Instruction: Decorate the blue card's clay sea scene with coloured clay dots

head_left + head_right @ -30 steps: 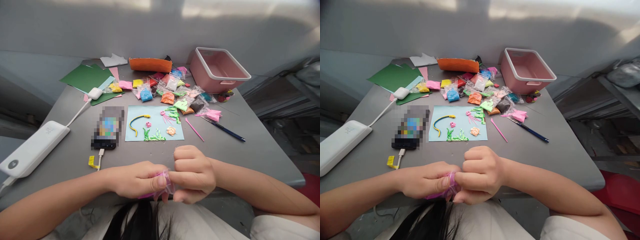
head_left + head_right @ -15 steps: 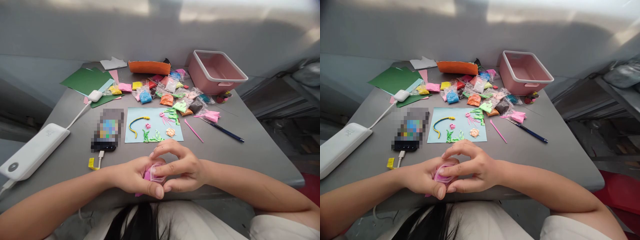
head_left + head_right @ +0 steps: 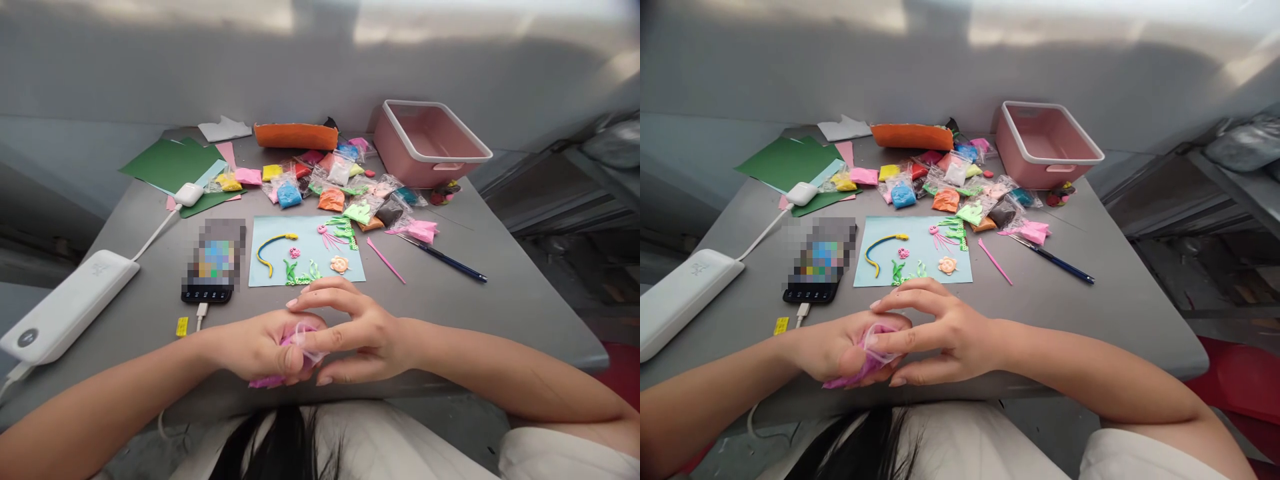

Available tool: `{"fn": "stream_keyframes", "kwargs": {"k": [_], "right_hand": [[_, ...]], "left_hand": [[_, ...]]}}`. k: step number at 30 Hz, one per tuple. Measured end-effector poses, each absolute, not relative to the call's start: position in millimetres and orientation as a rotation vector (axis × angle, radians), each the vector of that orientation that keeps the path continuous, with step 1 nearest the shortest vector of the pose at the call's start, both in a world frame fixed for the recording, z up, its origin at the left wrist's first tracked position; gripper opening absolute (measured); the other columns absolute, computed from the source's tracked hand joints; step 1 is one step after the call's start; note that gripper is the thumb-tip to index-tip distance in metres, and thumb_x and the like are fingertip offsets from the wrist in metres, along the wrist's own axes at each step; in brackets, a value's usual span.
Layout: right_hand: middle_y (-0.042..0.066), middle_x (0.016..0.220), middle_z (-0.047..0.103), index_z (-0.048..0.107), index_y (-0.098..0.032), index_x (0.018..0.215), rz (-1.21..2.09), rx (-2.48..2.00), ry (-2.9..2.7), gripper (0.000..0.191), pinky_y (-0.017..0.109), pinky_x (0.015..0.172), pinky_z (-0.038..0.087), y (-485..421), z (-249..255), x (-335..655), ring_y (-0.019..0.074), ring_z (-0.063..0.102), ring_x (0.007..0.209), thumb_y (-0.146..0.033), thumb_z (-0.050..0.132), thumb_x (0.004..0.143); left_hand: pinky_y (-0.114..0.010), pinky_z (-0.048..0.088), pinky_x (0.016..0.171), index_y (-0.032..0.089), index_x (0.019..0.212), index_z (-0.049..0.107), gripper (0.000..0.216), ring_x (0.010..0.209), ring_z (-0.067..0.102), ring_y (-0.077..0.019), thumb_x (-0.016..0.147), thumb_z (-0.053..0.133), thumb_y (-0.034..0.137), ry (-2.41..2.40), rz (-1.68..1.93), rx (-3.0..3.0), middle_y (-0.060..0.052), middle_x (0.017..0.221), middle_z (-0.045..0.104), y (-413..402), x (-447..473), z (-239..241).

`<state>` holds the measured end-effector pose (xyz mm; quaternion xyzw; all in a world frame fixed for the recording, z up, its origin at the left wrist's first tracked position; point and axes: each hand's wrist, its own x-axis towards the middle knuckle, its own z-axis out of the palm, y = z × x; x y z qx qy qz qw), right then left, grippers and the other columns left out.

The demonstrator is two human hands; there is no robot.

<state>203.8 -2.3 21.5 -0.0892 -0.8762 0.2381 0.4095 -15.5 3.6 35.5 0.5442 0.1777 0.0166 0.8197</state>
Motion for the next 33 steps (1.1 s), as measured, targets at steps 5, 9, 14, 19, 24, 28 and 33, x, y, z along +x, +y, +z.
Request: {"fn": "stream_keyframes", "kwargs": {"k": [5,9,14,19,24,28,33], "right_hand": [[0.021,0.129,0.062,0.074,-0.014,0.102,0.595,-0.226,-2.199,0.028,0.043,0.110,0.048,-3,23,203,0.0234,0.057,0.125,-0.040,0.067,0.095],[0.024,0.134,0.060,0.074,-0.014,0.099,0.604,-0.281,-2.232,0.029,0.047,0.112,0.047,-6,17,202,0.0264,0.054,0.131,-0.042,0.070,0.092],[0.024,0.142,0.054,0.073,-0.016,0.104,0.581,-0.303,-2.330,0.043,0.050,0.115,0.043,-6,4,201,0.0290,0.050,0.137,-0.053,0.076,0.084],[0.026,0.145,0.050,0.076,-0.016,0.096,0.613,-0.282,-2.370,0.041,0.051,0.117,0.040,-6,5,200,0.0307,0.045,0.141,-0.055,0.075,0.084],[0.022,0.141,0.054,0.076,-0.017,0.097,0.554,-0.386,-2.322,0.025,0.050,0.114,0.043,-4,22,204,0.0286,0.051,0.134,-0.041,0.070,0.092],[0.017,0.123,0.063,0.075,-0.018,0.104,0.520,-0.462,-2.149,0.019,0.044,0.103,0.051,1,30,208,0.0237,0.059,0.116,-0.030,0.075,0.090],[0.018,0.127,0.063,0.075,-0.017,0.109,0.372,-0.391,-2.205,0.029,0.048,0.105,0.051,5,27,209,0.0278,0.057,0.120,-0.035,0.079,0.086]], "left_hand": [[-0.024,0.028,0.047,0.019,0.080,0.053,0.061,0.053,0.036,-0.0088,0.066,0.081,0.071,0.404,0.040,1.183,0.005,0.065,0.046,7,-11,38],[-0.022,0.030,0.050,0.019,0.070,0.050,0.060,0.059,0.038,-0.0093,0.048,0.098,0.047,0.543,0.016,1.271,0.007,0.065,0.045,6,-5,38],[-0.022,0.026,0.045,0.020,0.067,0.045,0.055,0.052,0.034,-0.0081,0.060,0.092,0.047,0.683,-0.010,1.309,0.009,0.056,0.039,2,-5,33],[-0.022,0.033,0.042,0.017,0.072,0.058,0.046,0.047,0.048,-0.0104,0.068,0.086,0.054,0.669,-0.094,1.237,0.003,0.056,0.057,1,-3,34],[-0.022,0.037,0.047,0.016,0.071,0.059,0.053,0.052,0.053,-0.0112,0.066,0.083,0.063,0.706,0.078,1.204,0.002,0.059,0.061,1,0,43],[-0.019,0.034,0.047,0.017,0.073,0.052,0.062,0.050,0.044,-0.0071,0.058,0.088,0.066,0.764,0.256,1.255,0.007,0.057,0.053,1,-3,40],[-0.021,0.036,0.038,0.019,0.081,0.048,0.073,0.043,0.051,-0.0102,0.057,0.075,0.083,0.686,0.188,1.191,0.003,0.060,0.060,-2,-3,33]]}}
